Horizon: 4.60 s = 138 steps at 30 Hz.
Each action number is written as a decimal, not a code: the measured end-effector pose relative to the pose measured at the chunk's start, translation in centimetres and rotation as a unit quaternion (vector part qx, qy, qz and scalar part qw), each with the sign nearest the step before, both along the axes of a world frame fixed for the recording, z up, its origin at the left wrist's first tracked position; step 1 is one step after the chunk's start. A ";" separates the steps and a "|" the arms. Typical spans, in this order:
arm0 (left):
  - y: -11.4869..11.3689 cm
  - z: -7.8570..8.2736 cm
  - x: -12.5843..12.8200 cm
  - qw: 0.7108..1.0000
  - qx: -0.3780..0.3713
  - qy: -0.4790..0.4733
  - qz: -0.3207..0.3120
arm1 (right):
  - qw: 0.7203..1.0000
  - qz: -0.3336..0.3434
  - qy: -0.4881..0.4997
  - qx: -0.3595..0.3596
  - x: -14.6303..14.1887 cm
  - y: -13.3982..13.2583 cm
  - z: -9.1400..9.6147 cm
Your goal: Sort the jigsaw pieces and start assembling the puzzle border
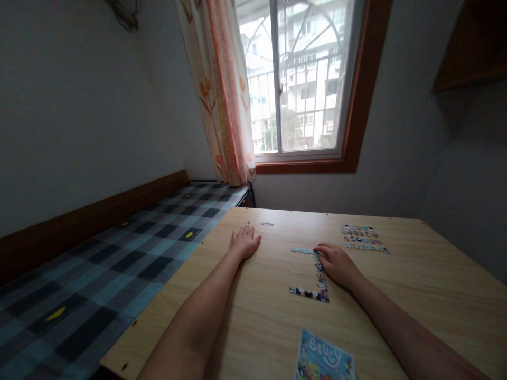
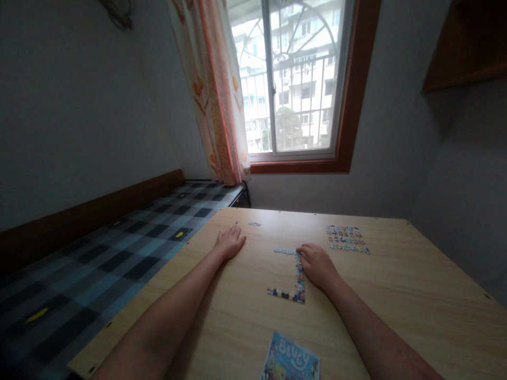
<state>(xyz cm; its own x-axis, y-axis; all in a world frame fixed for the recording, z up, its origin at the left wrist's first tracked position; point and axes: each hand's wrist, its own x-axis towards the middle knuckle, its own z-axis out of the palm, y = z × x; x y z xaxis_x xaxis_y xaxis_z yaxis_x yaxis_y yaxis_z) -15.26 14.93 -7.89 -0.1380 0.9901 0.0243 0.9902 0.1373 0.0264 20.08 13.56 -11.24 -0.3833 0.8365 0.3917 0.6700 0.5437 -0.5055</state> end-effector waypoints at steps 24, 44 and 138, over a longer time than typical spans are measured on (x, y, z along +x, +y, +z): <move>-0.9 0.1 0.5 0.996 0.090 -0.002 0.002 | 1.000 0.001 0.004 -0.006 0.1 0.1 -0.2; -2.5 0.8 0.5 0.980 0.165 -0.001 0.111 | 1.000 0.004 -0.017 0.001 0.1 0.2 -0.3; 1.8 5.7 5.7 0.917 0.039 -0.394 -0.044 | 1.000 -0.002 -0.005 0.007 -0.1 0.0 0.0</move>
<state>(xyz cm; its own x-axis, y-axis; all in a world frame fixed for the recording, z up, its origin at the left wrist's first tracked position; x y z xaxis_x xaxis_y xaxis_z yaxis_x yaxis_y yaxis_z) -9.58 16.77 -2.17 -0.0626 0.9978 0.0219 0.6666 0.0255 0.7450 19.96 13.55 -11.19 -0.3830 0.8329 0.3996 0.6774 0.5473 -0.4915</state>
